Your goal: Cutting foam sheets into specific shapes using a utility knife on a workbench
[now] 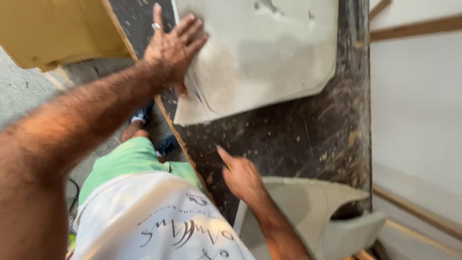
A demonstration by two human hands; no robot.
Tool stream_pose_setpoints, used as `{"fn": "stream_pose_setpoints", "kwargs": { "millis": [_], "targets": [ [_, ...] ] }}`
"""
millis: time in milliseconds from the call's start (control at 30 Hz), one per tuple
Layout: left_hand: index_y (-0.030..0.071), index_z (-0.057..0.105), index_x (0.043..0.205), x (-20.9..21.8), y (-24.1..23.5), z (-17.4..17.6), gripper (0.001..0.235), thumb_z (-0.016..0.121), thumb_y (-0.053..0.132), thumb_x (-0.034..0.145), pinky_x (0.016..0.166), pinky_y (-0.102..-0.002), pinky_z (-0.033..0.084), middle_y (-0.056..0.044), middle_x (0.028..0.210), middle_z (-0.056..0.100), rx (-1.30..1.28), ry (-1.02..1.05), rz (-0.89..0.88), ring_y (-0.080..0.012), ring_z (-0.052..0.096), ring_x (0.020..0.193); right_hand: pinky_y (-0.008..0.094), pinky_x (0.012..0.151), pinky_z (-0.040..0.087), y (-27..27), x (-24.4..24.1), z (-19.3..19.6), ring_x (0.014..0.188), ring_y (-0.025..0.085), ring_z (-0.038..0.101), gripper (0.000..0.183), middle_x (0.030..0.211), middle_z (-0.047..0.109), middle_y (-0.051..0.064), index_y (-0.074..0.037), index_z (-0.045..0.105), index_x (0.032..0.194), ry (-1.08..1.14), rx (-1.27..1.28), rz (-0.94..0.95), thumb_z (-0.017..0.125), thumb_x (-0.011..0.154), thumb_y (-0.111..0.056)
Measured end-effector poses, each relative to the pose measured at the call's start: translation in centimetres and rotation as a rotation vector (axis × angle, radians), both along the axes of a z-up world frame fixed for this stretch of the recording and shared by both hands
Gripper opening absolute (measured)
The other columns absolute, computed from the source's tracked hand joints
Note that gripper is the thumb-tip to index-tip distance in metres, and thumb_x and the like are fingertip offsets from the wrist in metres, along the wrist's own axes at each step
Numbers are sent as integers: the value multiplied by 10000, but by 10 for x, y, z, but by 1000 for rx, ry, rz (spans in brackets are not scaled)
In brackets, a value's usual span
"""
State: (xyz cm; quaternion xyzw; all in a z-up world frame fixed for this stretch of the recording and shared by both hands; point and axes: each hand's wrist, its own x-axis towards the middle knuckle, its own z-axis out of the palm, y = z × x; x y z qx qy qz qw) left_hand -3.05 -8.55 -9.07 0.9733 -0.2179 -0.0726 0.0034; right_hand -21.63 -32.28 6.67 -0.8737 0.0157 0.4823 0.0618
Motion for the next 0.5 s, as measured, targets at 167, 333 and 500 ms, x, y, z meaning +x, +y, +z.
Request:
{"fn": "stream_pose_setpoints", "kwargs": {
  "millis": [167, 333, 500],
  "targets": [
    [286, 105, 1640, 0, 5, 2, 1767, 824, 955, 170, 1093, -846, -56, -26, 1745, -7, -64, 90, -59, -224, -50, 1599, 333, 896, 541, 31, 44, 11, 984, 199, 695, 577, 1391, 672, 160, -24, 407, 1536, -528, 704, -50, 579, 988, -75],
    [285, 55, 1642, 2, 8, 24, 1730, 882, 895, 251, 1093, -849, -2, -10, 1742, -60, -12, 196, -55, -212, -68, 1590, 427, 746, 551, 52, 71, -56, 817, 306, 649, 673, 1145, 747, 175, -250, 412, 1563, -605, 539, 57, 588, 925, -131],
    [284, 56, 1643, 5, 8, 29, 1733, 898, 884, 252, 1084, -860, 7, -1, 1742, -66, -19, 223, -51, -208, -83, 1590, 548, 684, 470, 56, 69, -85, 717, 417, 582, 714, 768, 596, 162, -299, 463, 1556, -697, 431, 114, 606, 876, -134]
  ]
}}
